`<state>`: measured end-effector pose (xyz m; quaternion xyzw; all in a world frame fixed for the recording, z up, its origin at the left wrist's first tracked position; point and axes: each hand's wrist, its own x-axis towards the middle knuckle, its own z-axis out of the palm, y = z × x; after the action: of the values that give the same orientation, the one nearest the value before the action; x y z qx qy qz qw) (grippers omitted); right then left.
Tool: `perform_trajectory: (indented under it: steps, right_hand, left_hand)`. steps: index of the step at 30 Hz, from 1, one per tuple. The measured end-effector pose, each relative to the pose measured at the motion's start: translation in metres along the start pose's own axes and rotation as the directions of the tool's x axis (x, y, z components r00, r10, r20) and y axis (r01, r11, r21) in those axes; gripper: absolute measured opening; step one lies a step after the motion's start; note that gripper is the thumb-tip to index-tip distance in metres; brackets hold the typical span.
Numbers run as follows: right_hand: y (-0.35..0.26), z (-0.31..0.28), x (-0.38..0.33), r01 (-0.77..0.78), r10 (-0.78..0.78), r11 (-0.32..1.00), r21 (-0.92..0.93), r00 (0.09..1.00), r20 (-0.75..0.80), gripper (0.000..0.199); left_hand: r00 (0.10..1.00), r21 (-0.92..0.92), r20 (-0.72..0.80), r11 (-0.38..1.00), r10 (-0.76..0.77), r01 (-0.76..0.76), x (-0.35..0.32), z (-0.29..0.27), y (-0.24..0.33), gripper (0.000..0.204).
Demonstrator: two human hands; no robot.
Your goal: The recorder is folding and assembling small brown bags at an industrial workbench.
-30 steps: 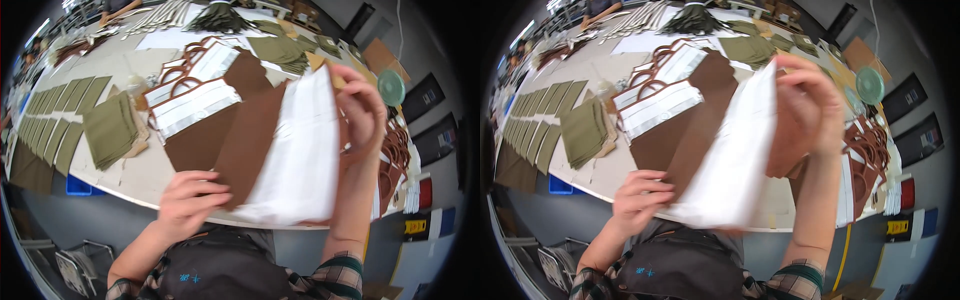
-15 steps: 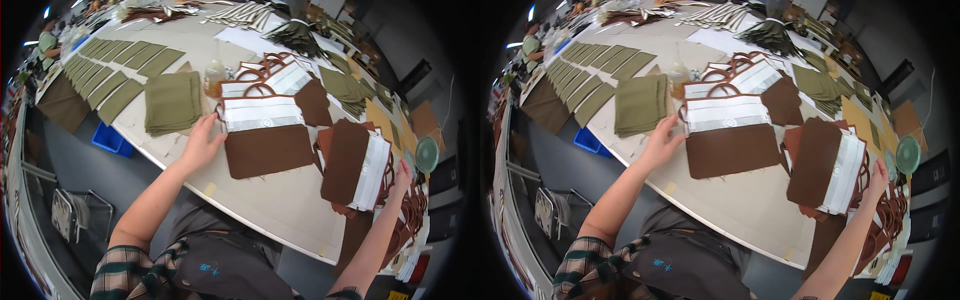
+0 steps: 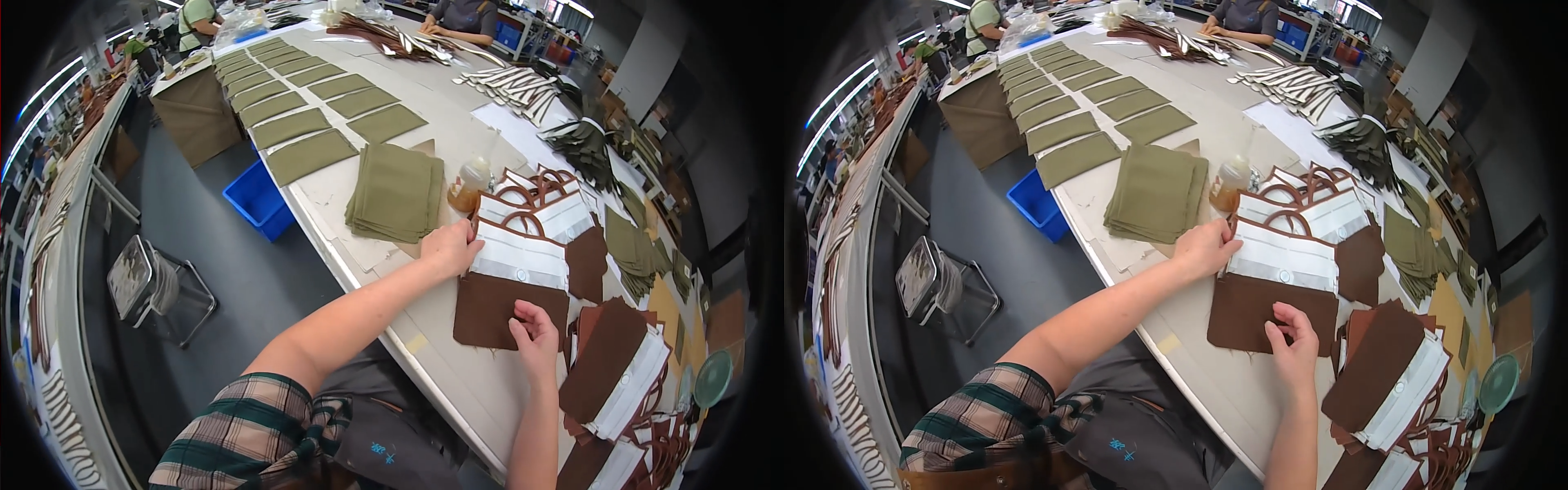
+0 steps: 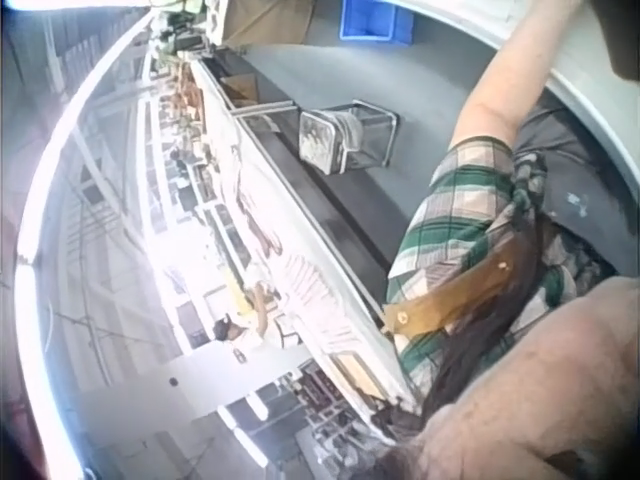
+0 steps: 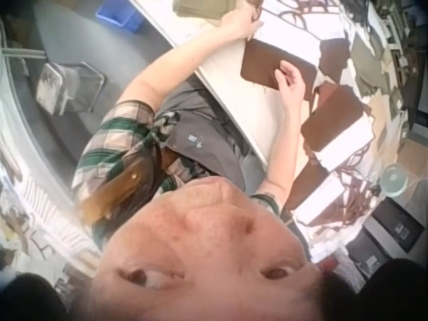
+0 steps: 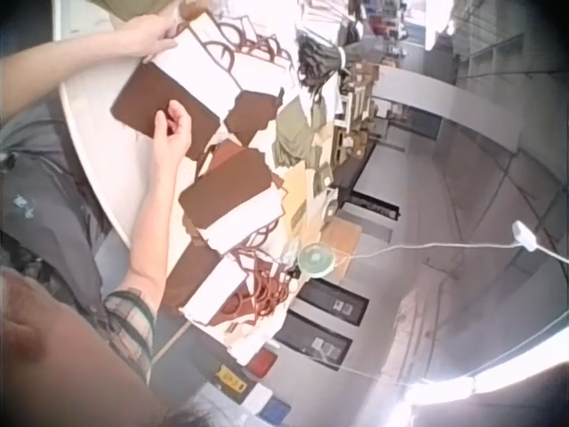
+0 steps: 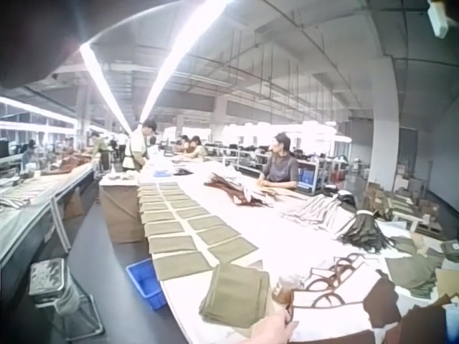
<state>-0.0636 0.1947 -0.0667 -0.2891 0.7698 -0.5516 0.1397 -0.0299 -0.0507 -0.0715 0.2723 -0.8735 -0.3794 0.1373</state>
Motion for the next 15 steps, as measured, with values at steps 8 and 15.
perform_trajectory:
  steps: [8, 15]
  right_hand:
    - [-0.031, 0.012, 0.078, -0.068, 0.074, 0.989, 0.133, 0.997, -0.036, 0.041]
    - [-0.033, 0.019, 0.131, -0.134, 0.155, 0.982, -0.132, 0.973, 0.169, 0.026]
  left_hand:
    - [0.675, -0.143, -0.413, 0.688, 0.612, -0.712, -0.020, 0.011, 0.010, 0.012]
    - [0.447, -0.164, -0.325, 0.416, 0.833, -0.895, -0.034, 0.018, 0.010, 0.015]
